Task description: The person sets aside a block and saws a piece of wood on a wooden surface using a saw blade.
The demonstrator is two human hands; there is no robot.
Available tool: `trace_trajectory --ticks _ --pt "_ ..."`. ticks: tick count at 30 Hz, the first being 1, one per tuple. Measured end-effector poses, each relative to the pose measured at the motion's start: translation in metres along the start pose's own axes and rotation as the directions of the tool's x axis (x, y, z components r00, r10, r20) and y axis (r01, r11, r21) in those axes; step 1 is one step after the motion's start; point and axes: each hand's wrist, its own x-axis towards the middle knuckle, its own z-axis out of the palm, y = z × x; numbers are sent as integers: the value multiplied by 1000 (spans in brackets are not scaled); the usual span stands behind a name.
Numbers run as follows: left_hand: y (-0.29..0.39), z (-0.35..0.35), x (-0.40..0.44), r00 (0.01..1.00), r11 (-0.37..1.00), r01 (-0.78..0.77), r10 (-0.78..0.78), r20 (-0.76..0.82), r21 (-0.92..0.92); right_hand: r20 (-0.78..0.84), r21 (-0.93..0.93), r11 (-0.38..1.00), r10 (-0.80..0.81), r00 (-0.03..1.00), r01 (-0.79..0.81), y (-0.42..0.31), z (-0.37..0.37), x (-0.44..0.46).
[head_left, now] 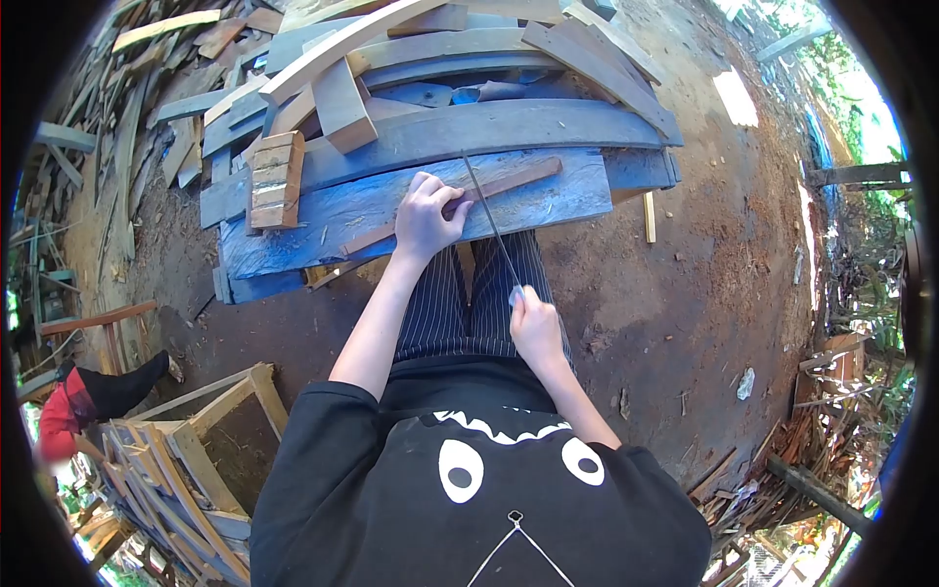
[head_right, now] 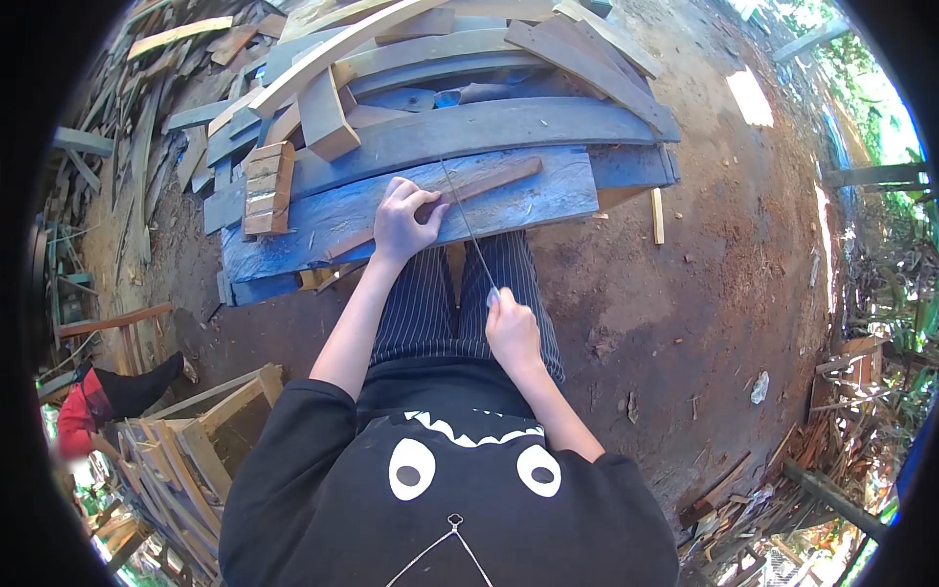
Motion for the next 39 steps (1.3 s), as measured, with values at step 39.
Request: trace_trajectory --ticks 39 --pt "-25 14 44 995 994 -29 38 -87 106 -106 132 990 -40 994 54 7 -13 36"
